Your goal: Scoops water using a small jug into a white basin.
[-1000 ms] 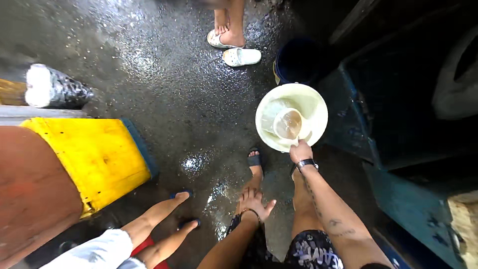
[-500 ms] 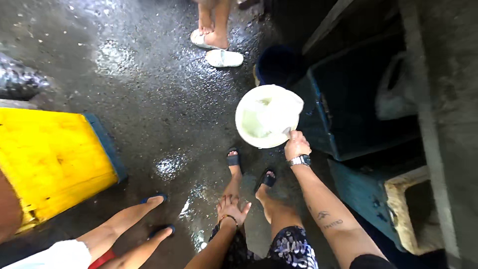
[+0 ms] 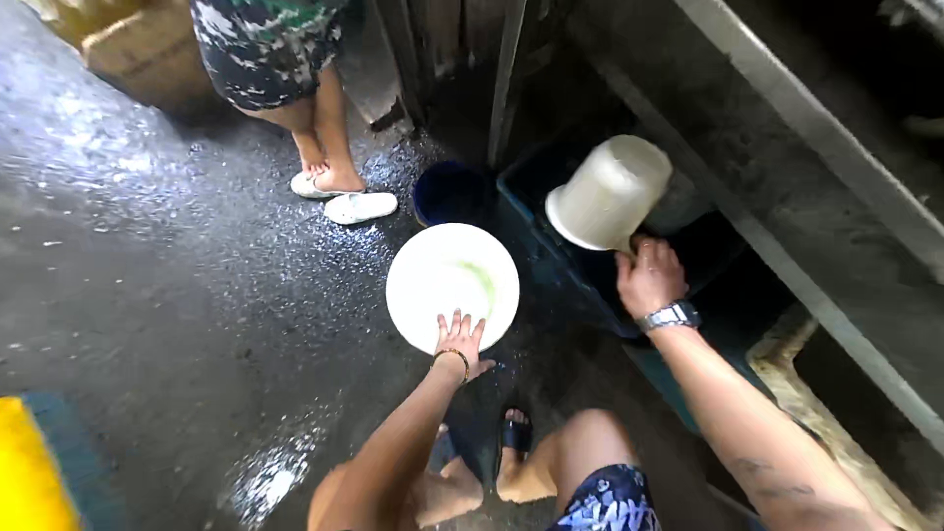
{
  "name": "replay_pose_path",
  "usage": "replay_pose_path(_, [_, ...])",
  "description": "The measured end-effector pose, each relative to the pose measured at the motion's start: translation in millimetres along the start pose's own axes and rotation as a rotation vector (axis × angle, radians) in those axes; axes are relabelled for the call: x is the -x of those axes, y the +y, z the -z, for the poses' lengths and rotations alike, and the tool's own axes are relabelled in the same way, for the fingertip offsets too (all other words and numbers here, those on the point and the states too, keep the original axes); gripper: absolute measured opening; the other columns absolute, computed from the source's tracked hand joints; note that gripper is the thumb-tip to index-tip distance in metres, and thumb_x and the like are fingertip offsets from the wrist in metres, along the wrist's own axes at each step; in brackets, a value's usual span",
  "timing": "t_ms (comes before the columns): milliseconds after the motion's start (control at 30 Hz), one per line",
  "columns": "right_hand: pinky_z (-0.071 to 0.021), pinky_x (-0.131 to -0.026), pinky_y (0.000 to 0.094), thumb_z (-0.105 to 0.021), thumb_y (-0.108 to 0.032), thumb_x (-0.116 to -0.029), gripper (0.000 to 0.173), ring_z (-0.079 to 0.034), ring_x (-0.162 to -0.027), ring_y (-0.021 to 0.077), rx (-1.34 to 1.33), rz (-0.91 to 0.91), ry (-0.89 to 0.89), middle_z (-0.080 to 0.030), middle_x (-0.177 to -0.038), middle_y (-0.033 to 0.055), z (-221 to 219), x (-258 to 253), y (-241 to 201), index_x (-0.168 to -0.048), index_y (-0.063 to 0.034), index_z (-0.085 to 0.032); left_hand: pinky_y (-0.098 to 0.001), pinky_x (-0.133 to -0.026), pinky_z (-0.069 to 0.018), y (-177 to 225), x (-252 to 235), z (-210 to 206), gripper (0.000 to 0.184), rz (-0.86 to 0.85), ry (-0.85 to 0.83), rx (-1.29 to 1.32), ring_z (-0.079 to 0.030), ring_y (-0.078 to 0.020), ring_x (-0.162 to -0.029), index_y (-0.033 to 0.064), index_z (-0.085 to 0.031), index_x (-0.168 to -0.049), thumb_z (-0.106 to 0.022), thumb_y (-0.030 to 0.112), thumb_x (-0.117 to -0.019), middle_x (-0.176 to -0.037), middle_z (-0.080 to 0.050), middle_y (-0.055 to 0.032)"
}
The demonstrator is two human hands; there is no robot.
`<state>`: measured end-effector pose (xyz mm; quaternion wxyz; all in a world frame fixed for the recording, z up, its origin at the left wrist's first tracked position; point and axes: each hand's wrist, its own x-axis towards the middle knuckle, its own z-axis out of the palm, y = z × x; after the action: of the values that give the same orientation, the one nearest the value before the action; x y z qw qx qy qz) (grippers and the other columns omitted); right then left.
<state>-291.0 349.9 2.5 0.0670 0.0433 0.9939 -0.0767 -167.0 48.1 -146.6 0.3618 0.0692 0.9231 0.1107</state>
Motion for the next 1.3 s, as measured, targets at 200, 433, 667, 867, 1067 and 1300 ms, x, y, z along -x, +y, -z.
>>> replay_pose_path(200, [-0.048,-0.095,0.0734,-0.041,-0.024,-0.1098,0.048,-0.058,-0.122,0.0575,0.075,-0.182,-0.016,-0.053,-0.139,0.0377,-77.1,-78.9,39.7,-0.147,0.0062,-0.045,-0.0696,-0.122,-0.0172,-10.0,-7.5,-13.7,0.088,-0.081,-0.019,-0.138,-0.027,-0.0405,-0.154,0.0225,-0.047,-0.154,-0.051,0.08,-0.0881,-0.16,-0.043,-0.0132])
replay_pose_path(433, [-0.0471,-0.096,0.0737,-0.061,-0.019,-0.0968,0.035,-0.061,-0.119,0.0527,-0.038,-0.152,-0.137,-0.065,-0.122,0.0338,-133.9,-115.0,16.1,-0.123,0.0041,-0.065,-0.066,-0.121,-0.0217,-10.0,-8.7,-23.4,0.089,-0.063,0.083,-0.185,-0.024,-0.0376,-0.155,0.0237,-0.052,-0.149,-0.047,0.086,-0.0855,-0.162,-0.04,-0.01])
replay_pose_path(667, [-0.0541,-0.076,0.045,-0.039,-0.031,-0.111,0.042,-0.062,-0.085,0.0274,-0.749,-0.449,-0.198,-0.064,-0.108,0.0194,-97.3,-91.3,-16.2,-0.126,0.0015,-0.061,-0.066,-0.12,-0.0259,-12.8,-3.8,-20.9,0.084,-0.052,0.077,-0.145,-0.024,-0.037,-0.155,0.0252,-0.055,-0.147,-0.052,0.082,-0.0857,-0.162,-0.04,-0.0102])
replay_pose_path(867, [-0.0422,-0.047,0.0257,-0.042,-0.034,-0.1091,0.033,-0.046,-0.052,0.0088,-0.969,-0.443,-0.215,-0.057,-0.08,0.0013,-4.8,-71.9,-17.4,-0.117,-0.0092,-0.063,-0.0663,-0.119,-0.0257,-7.9,-3.8,-19.2,0.082,-0.059,0.113,-0.124,-0.025,-0.0374,-0.155,0.0253,-0.057,-0.145,-0.053,0.081,-0.0858,-0.162,-0.04,-0.0099])
replay_pose_path(1067, [-0.0388,-0.041,0.0206,-0.045,-0.038,-0.1089,0.031,-0.045,-0.046,0.0057,-1.095,-0.342,-0.22,-0.057,-0.07,-0.0013,86.5,-12.6,-53.2,-0.111,-0.0111,-0.061,-0.0651,-0.119,-0.0286,-5.2,-6.3,-19.8,0.08,-0.054,0.128,-0.141,-0.027,-0.0371,-0.154,0.0232,-0.059,-0.143,-0.052,0.079,-0.0869,-0.161,-0.041,-0.0094])
replay_pose_path(1300, [-0.0358,-0.041,0.019,-0.051,-0.042,-0.1052,0.033,-0.042,-0.045,0.0033,-1.238,-0.16,-0.45,-0.056,-0.069,-0.0021,54.9,34.9,-86.3,-0.115,-0.0114,-0.061,-0.0616,-0.117,-0.0323,-2.0,-13.8,-24.1,0.079,-0.029,0.162,-0.211,-0.034,-0.0342,-0.151,0.0247,-0.063,-0.14,-0.05,0.081,-0.0862,-0.159,-0.046,-0.007])
